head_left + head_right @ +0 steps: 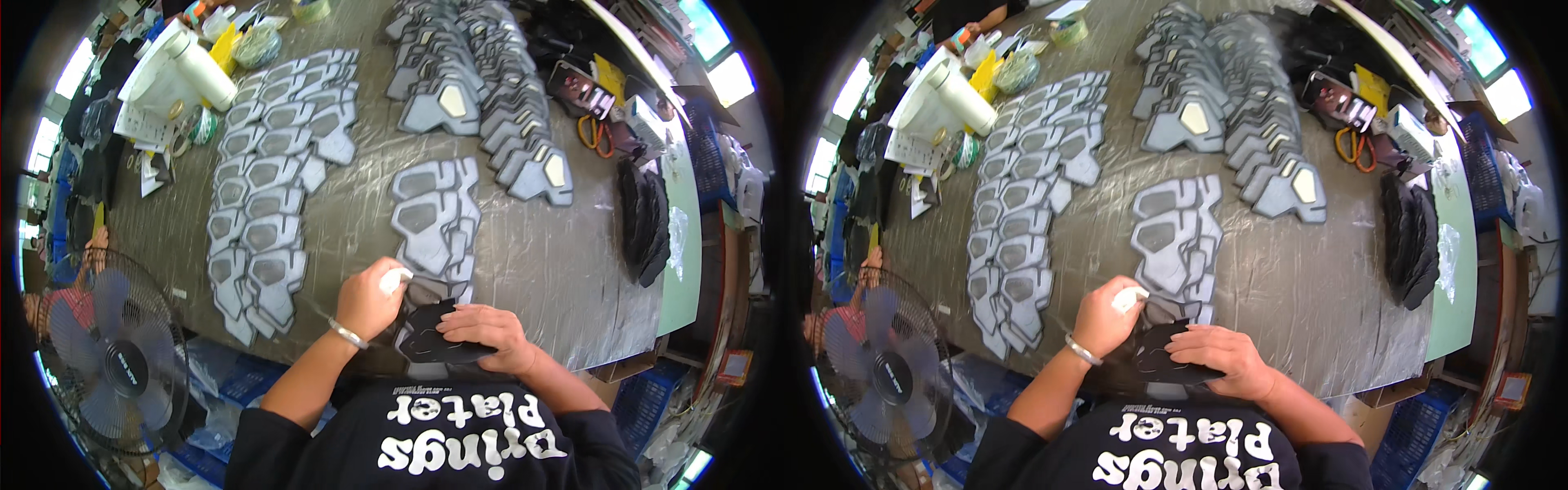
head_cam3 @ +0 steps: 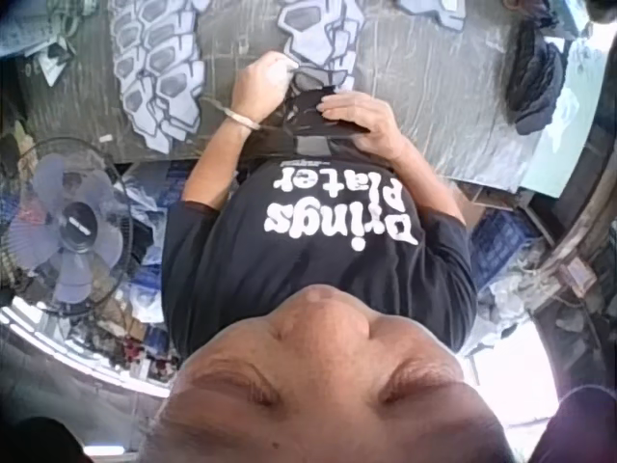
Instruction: The person applies adhesive to several gray and black shoe components using a white applicator, then reaches into a bag for more small white pieces and continues applying them to the components on the table.
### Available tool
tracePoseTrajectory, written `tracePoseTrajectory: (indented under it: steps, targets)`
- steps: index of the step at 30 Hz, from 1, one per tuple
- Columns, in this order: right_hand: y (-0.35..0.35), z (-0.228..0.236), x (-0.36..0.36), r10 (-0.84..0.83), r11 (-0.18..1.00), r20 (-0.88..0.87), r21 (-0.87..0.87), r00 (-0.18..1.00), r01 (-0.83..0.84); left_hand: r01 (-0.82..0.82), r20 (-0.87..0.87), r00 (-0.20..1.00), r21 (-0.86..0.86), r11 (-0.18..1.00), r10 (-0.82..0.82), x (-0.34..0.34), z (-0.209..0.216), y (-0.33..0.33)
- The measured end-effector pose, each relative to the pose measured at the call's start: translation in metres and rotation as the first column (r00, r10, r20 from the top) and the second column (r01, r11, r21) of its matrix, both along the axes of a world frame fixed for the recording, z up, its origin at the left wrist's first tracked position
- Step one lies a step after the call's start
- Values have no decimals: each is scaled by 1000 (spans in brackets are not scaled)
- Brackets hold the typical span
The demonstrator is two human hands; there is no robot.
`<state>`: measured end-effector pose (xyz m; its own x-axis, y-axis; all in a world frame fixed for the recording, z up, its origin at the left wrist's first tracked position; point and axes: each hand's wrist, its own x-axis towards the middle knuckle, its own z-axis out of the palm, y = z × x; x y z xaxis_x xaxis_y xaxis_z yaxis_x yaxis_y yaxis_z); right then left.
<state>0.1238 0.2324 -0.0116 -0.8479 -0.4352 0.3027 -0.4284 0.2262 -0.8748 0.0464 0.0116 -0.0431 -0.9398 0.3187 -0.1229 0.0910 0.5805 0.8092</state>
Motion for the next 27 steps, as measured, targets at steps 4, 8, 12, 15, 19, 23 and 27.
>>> tracePoseTrajectory:
  steps: [4,8,12,15,19,23,27]
  targets:
    - [5,6,9,-17,987,285,-148,958,61,-49,-73,996,-46,998,46,3,0,2]
    - [15,16,1,-295,844,240,-389,925,370,-20,-50,999,-10,1000,20,-5,1,-2]
    - [34,-4,-69,-483,534,682,-268,549,802,-19,-9,1000,141,990,20,-5,-1,-8]
    - [20,-12,-134,-450,434,763,-267,464,860,-52,-11,998,204,978,55,1,4,-12]
    - [12,-36,-198,-344,241,785,-456,515,857,-36,-19,999,239,970,42,10,9,-10]
    - [3,-45,-208,-393,516,806,-206,443,831,-93,54,995,236,967,83,16,1,-13]
    - [15,-42,-192,-683,610,520,19,514,792,-61,37,998,260,964,53,15,2,-15]
